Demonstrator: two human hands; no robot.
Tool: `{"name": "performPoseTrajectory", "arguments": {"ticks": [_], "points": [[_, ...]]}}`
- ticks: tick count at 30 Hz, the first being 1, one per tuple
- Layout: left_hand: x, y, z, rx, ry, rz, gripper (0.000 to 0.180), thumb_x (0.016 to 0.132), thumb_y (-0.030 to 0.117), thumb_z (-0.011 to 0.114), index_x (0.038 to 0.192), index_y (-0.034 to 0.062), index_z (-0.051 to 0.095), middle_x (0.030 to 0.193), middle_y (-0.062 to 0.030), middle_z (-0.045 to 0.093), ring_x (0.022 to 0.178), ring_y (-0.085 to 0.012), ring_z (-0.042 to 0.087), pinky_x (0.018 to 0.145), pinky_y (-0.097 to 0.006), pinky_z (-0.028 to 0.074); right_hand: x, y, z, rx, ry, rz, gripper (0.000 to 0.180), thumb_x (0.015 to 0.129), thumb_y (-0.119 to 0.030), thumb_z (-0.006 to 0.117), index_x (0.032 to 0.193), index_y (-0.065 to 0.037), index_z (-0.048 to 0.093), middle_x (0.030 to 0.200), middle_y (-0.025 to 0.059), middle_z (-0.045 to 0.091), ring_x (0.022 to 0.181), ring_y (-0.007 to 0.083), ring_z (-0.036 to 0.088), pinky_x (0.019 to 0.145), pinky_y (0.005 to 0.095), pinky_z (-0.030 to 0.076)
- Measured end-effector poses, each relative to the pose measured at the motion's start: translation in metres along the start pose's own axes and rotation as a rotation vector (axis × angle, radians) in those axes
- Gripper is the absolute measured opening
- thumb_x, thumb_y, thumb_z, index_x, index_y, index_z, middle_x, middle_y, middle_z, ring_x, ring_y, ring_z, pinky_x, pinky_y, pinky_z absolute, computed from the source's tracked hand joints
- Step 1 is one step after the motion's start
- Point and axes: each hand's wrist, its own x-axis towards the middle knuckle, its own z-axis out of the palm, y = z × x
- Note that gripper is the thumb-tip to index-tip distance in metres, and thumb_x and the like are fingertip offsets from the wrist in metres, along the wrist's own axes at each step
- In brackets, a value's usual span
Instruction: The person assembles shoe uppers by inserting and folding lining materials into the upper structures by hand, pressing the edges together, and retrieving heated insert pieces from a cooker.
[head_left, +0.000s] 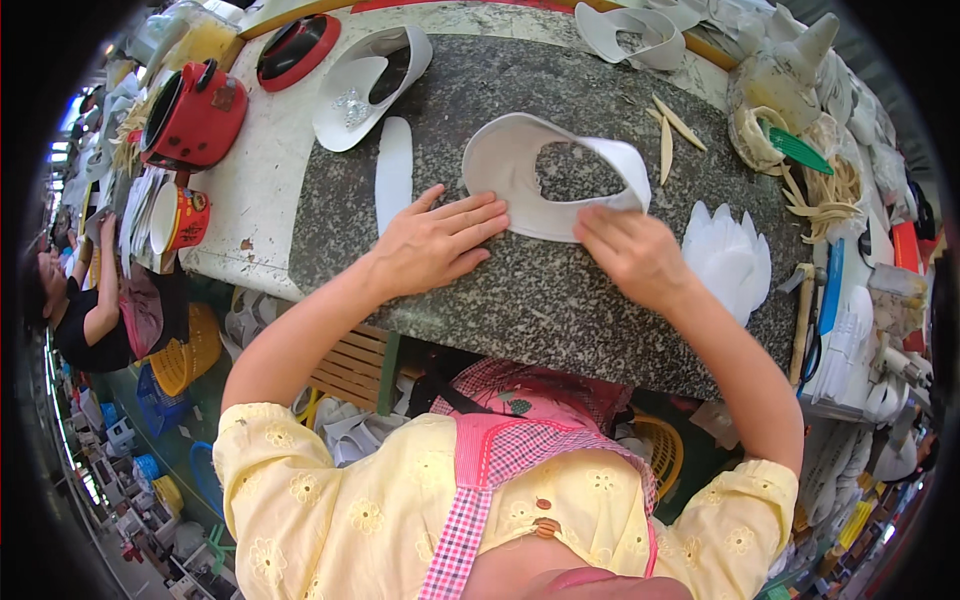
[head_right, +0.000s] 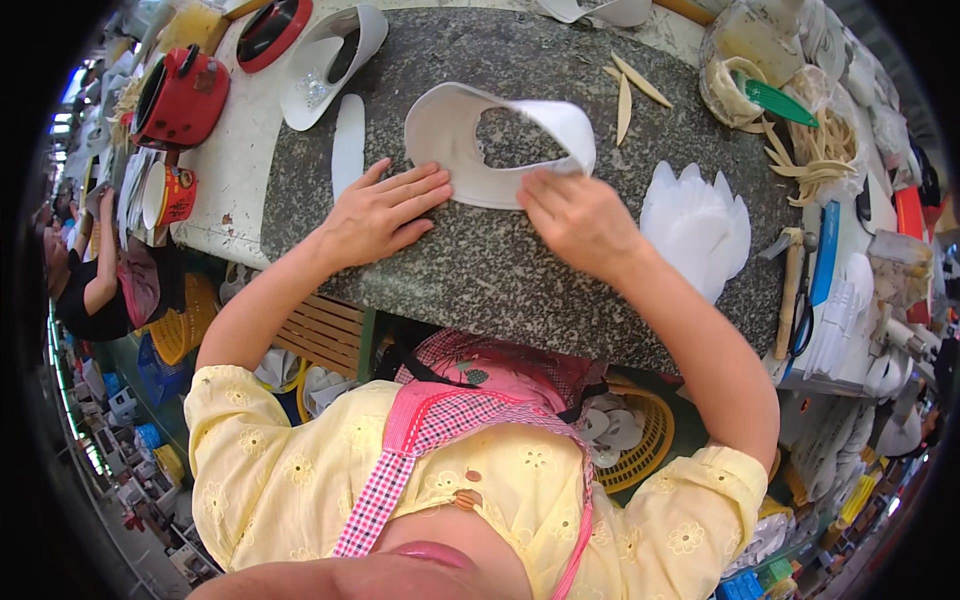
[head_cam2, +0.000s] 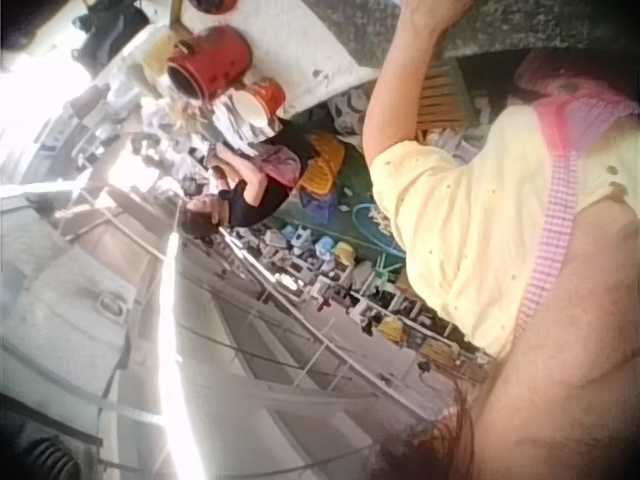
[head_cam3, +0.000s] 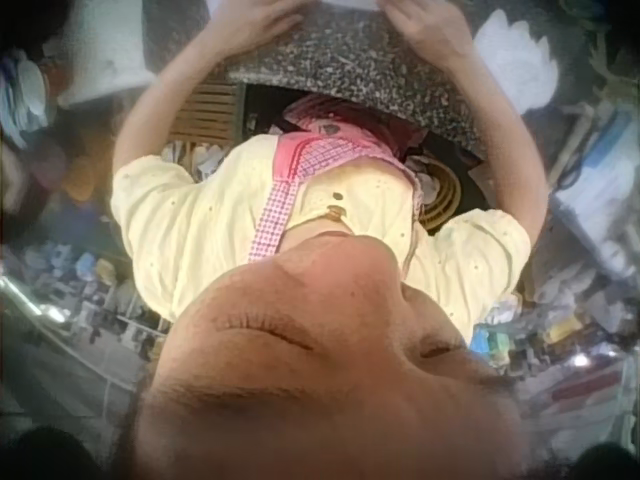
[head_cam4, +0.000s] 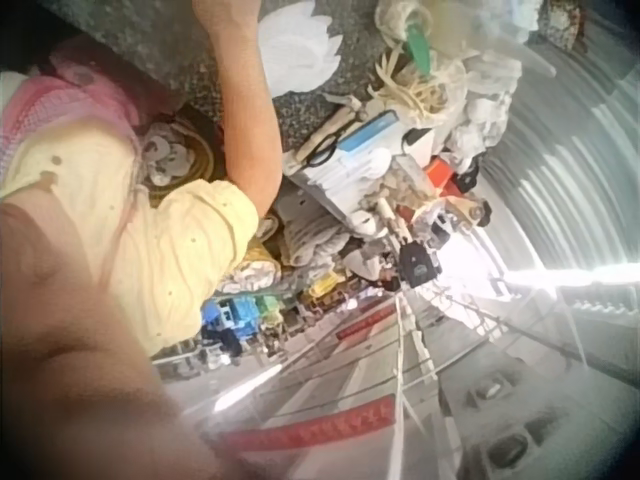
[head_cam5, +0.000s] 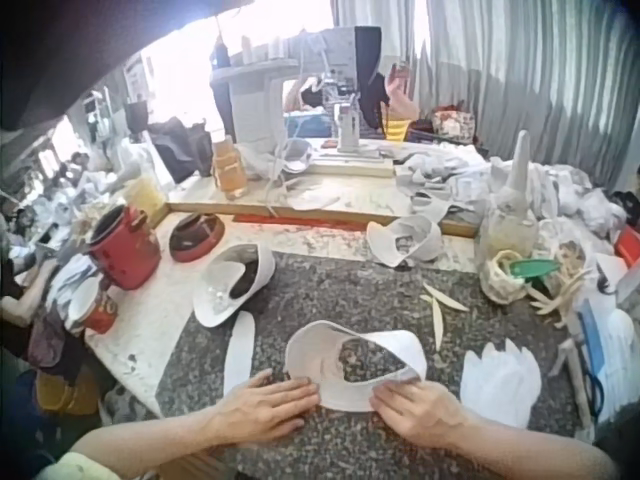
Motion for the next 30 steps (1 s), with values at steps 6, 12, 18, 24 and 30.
{"name": "performPoseTrajectory", "arguments": {"ticks": [6,12,18,24,30], "points": [[0.029,0.014,-0.036,-0.141,0.212,0.177,0.052,0.06,0.002,0.059,0.111,0.0067,0.054,0.117,-0.0109,0.053,0.117,-0.0248,0.044,0.099,-0.043,0.033,0.027,0.031,-0.019,-0.094,-0.036,-0.208,0.008,0.064,-0.011,0.056,0.069,-0.005,0.057,0.085,0.0037,0.059,0.104,0.0219,0.05,0.094,0.0412,0.034],[0.034,0.012,-0.01,0.063,0.093,0.139,0.057,0.062,0.009,0.064,0.117,0.002,0.047,0.123,-0.0123,0.048,0.115,-0.0245,0.044,0.1,-0.045,0.03,0.018,0.009,-0.022,-0.126,-0.033,0.009,0.024,0.069,-0.008,0.052,0.091,0.001,0.058,0.101,0.0123,0.056,0.103,0.0261,0.05,0.092,0.0387,0.037],[0.033,0.031,-0.008,-0.119,0.138,0.129,0.062,0.062,0.024,0.07,0.114,-0.0033,0.049,0.114,-0.0157,0.048,0.106,-0.0316,0.047,0.094,-0.041,0.037,0.0,-0.028,0.004,0.177,0.022,0.244,0.043,0.064,-0.001,0.053,0.106,0.006,0.054,0.106,0.0135,0.054,0.099,0.0275,0.052,0.086,0.0346,0.044],[0.044,0.025,-0.01,-0.209,0.049,0.151,0.047,0.063,0.013,0.068,0.105,0.0012,0.053,0.107,-0.0115,0.05,0.102,-0.0285,0.048,0.088,-0.039,0.041,-0.002,-0.018,0.0,0.338,0.018,0.254,0.047,0.059,0.003,0.054,0.106,0.004,0.055,0.105,0.0141,0.053,0.097,0.0277,0.053,0.082,0.035,0.046],[0.049,0.023,-0.008,-0.309,0.103,0.244,0.03,0.063,0.006,0.066,0.09,0.0021,0.053,0.096,-0.01,0.053,0.094,-0.0274,0.052,0.077,-0.036,0.046,0.006,-0.025,-0.001,0.408,0.035,0.316,0.049,0.057,-0.004,0.063,0.105,0.001,0.056,0.102,0.0136,0.053,0.092,0.0288,0.053,0.079,0.0366,0.046]]}}
